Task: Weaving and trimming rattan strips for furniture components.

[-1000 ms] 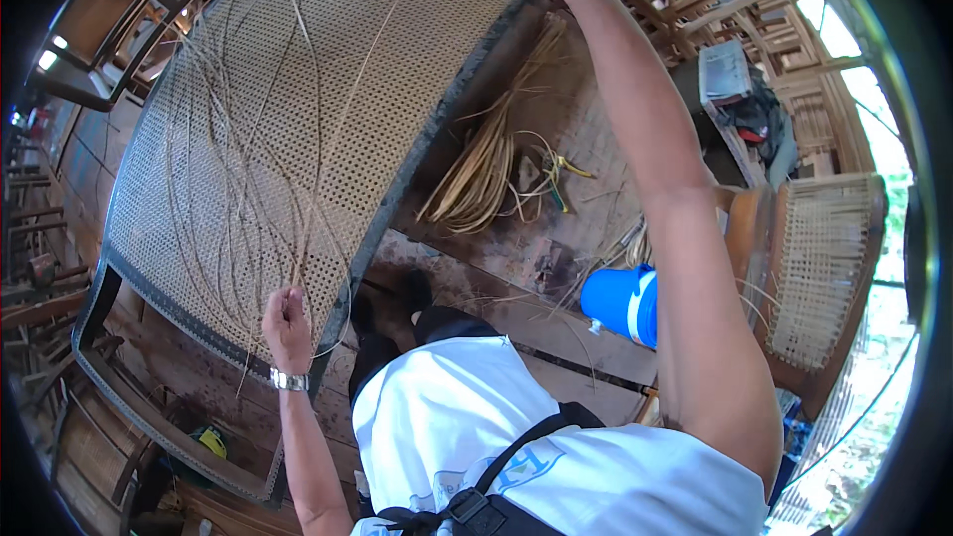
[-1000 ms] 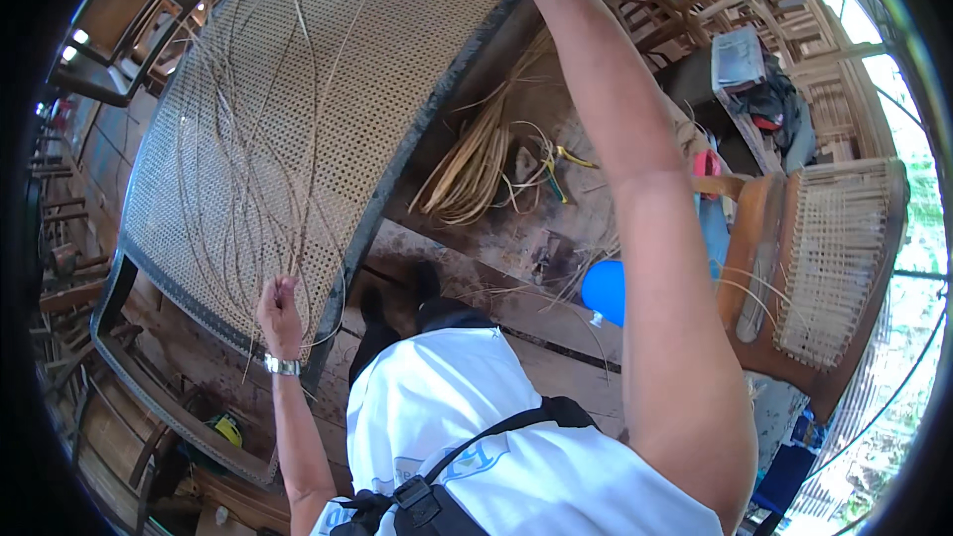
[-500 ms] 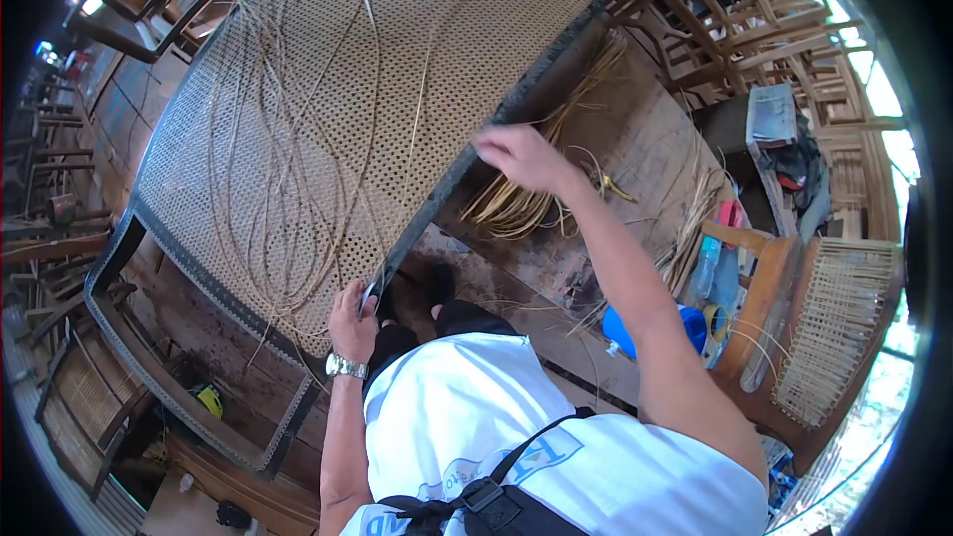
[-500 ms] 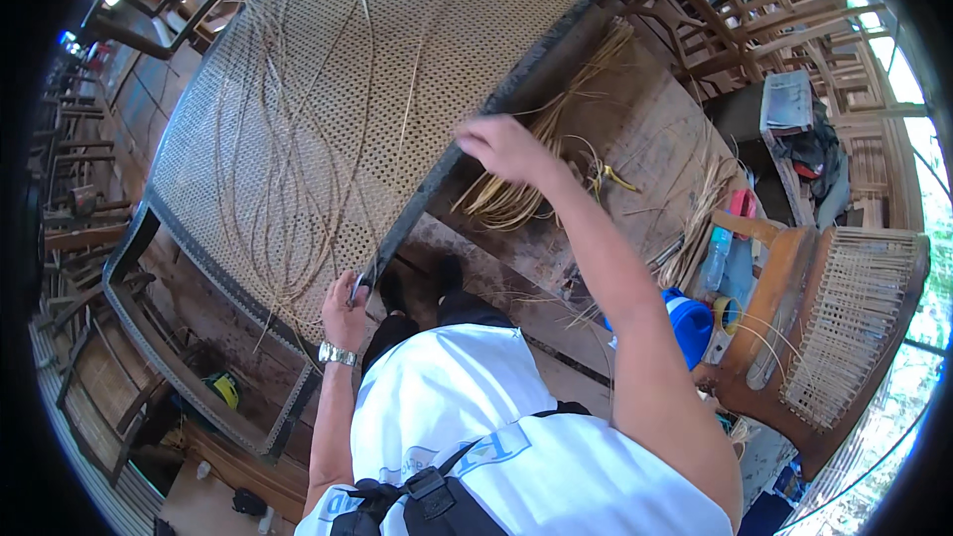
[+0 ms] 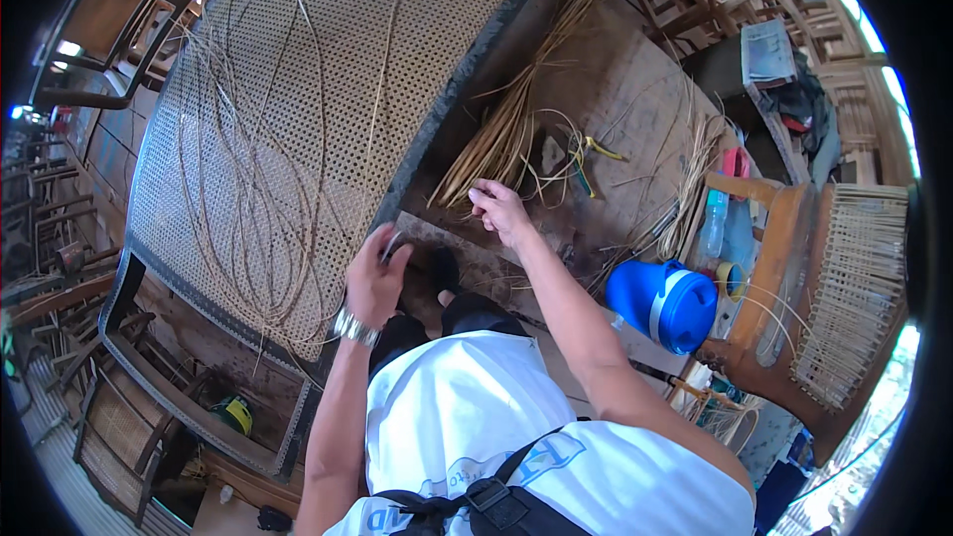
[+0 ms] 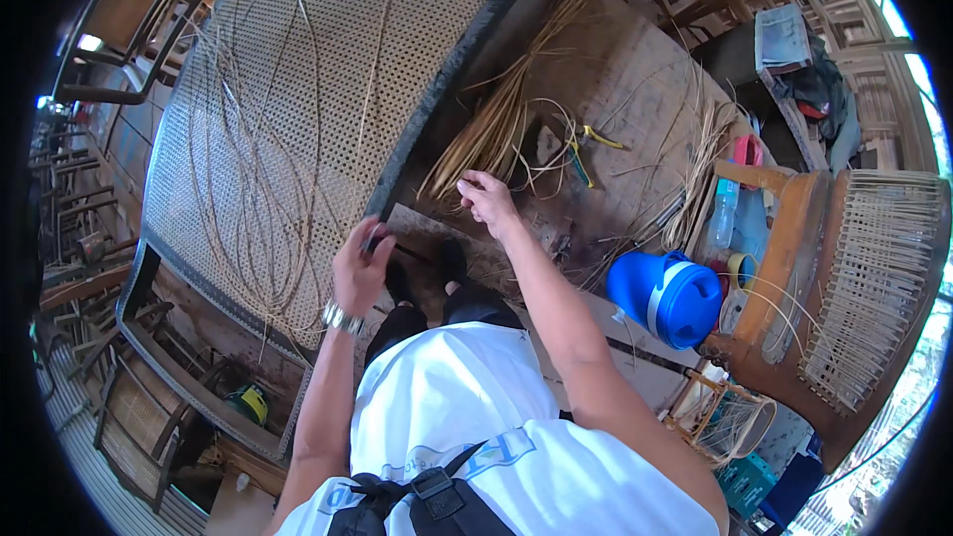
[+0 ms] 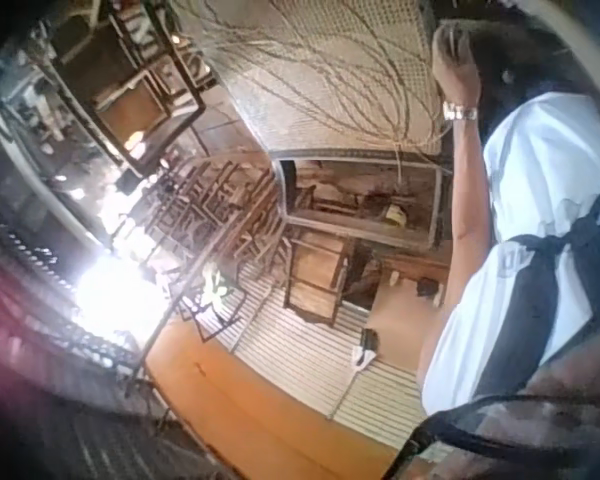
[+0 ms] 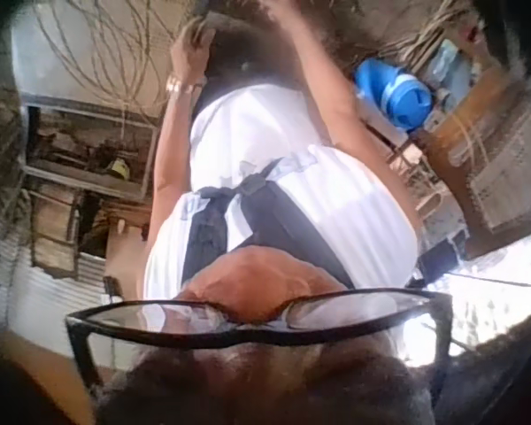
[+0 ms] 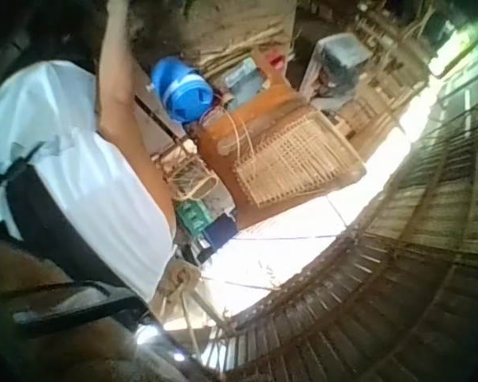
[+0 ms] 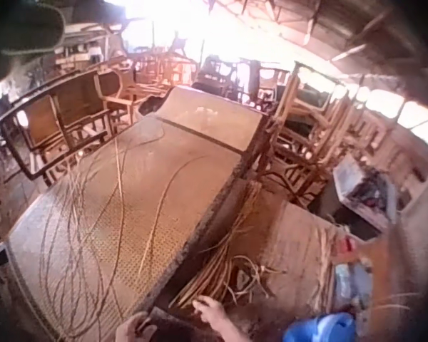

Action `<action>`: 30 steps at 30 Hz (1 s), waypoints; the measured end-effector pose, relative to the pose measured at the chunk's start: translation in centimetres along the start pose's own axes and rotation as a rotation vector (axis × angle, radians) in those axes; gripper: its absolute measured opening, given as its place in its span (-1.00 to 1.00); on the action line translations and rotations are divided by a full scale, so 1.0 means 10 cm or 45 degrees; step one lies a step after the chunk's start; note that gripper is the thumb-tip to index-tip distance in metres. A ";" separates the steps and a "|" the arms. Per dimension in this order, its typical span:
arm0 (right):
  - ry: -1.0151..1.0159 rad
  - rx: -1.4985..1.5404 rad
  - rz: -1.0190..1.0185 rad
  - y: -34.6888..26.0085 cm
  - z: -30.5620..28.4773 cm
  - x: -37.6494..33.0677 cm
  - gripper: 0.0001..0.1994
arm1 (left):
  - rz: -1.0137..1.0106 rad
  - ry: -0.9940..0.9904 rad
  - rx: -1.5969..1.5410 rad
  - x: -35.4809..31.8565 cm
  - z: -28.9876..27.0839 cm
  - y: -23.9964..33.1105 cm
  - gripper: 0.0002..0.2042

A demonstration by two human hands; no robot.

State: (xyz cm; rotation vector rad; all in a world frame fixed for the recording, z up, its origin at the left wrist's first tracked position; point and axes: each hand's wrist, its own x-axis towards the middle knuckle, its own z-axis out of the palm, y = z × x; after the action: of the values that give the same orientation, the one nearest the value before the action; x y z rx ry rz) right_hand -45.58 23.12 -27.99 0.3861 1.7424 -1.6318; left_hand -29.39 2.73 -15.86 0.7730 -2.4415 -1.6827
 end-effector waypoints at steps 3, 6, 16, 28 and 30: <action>-0.095 0.127 -0.001 0.12 -0.08 -0.01 -0.85 | 0.337 -0.042 0.210 0.46 0.53 -0.12 -0.44; 0.031 0.104 -0.147 0.12 -0.18 -0.25 -0.89 | 0.355 -0.102 0.335 0.83 0.91 -0.19 -0.34; 0.126 0.209 -0.160 -0.01 -0.38 -0.43 -0.74 | -0.333 -0.511 -0.183 1.25 1.24 -0.52 -0.84; 0.642 -0.163 -0.668 -0.30 -0.11 -0.15 -0.87 | -0.679 -0.375 -0.700 1.18 1.21 -0.54 -0.84; 0.618 -0.136 -0.713 -0.44 -0.11 -0.20 -0.87 | -0.705 -0.399 -0.669 1.19 1.19 -0.47 -0.84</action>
State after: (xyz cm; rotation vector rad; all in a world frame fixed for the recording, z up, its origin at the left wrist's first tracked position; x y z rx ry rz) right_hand -47.34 23.99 -23.43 0.2696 2.4582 -1.9222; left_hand -42.12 6.34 -27.30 1.2426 -1.8626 -2.6665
